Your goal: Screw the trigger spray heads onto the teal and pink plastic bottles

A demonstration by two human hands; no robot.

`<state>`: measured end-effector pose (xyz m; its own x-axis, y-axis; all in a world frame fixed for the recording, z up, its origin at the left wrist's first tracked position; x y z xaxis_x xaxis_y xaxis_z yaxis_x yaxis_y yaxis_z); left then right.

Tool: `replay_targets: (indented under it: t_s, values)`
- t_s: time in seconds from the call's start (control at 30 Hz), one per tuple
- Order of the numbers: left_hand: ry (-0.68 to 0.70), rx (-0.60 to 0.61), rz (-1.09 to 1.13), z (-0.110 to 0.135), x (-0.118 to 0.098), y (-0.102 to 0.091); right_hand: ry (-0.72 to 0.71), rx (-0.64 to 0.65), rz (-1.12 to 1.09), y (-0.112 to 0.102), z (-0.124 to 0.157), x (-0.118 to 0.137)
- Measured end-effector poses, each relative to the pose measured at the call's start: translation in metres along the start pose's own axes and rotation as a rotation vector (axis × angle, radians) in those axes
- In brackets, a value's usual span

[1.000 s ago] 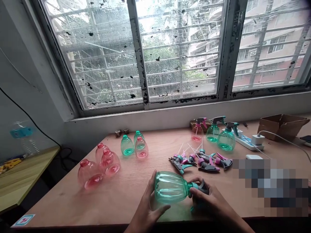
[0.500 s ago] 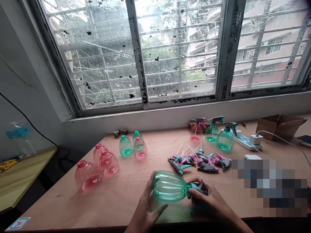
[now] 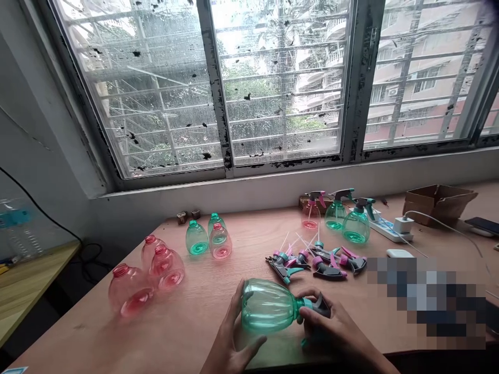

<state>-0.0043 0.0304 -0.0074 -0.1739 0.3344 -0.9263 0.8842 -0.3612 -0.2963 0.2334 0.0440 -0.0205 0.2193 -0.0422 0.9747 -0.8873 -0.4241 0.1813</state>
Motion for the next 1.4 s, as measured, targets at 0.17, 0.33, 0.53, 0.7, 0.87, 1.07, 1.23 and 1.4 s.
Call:
replay_targets:
  t_s: [0.17, 0.33, 0.53, 0.7, 0.87, 1.07, 1.23, 1.4]
  values:
    - [-0.040, 0.050, 0.158, 0.001, 0.002, 0.000, 0.009, 0.001, 0.074, -0.001, 0.000, -0.003]
    - [-0.017, 0.052, 0.138, -0.001, -0.002, -0.001, 0.020, 0.017, 0.047, -0.003, -0.001, -0.009]
    - [0.038, 0.055, 0.132, -0.001, 0.006, 0.001, 0.019, 0.030, -0.032, -0.003, -0.002, -0.010]
    - [0.005, 0.057, 0.248, -0.002, 0.012, 0.001, 0.025, 0.031, 0.013, -0.001, -0.003, -0.009]
    - [0.030, 0.017, 0.193, -0.004, 0.009, 0.002, 0.022, 0.018, 0.025, -0.003, -0.005, -0.011]
    - [0.064, 0.038, 0.201, -0.005, 0.014, 0.006, 0.027, 0.012, -0.006, -0.002, -0.005, -0.009]
    - [-0.005, 0.104, 0.300, -0.004, 0.010, 0.005, 0.027, -0.005, -0.048, -0.002, -0.004, -0.012]
    - [-0.025, 0.051, 0.296, -0.005, 0.008, 0.001, 0.047, -0.028, -0.055, -0.004, -0.005, -0.018]
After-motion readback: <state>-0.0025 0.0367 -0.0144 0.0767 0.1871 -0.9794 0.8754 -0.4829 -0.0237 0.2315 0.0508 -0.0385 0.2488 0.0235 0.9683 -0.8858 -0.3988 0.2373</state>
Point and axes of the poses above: each hand's wrist, its own z-axis away from the middle knuckle, its own y-axis out of the palm, x = y × z, the point moved 4 cm from there along -z, towards the middle knuckle, and after that the axes turned 11 degrees about x, right-handed, at the moved point
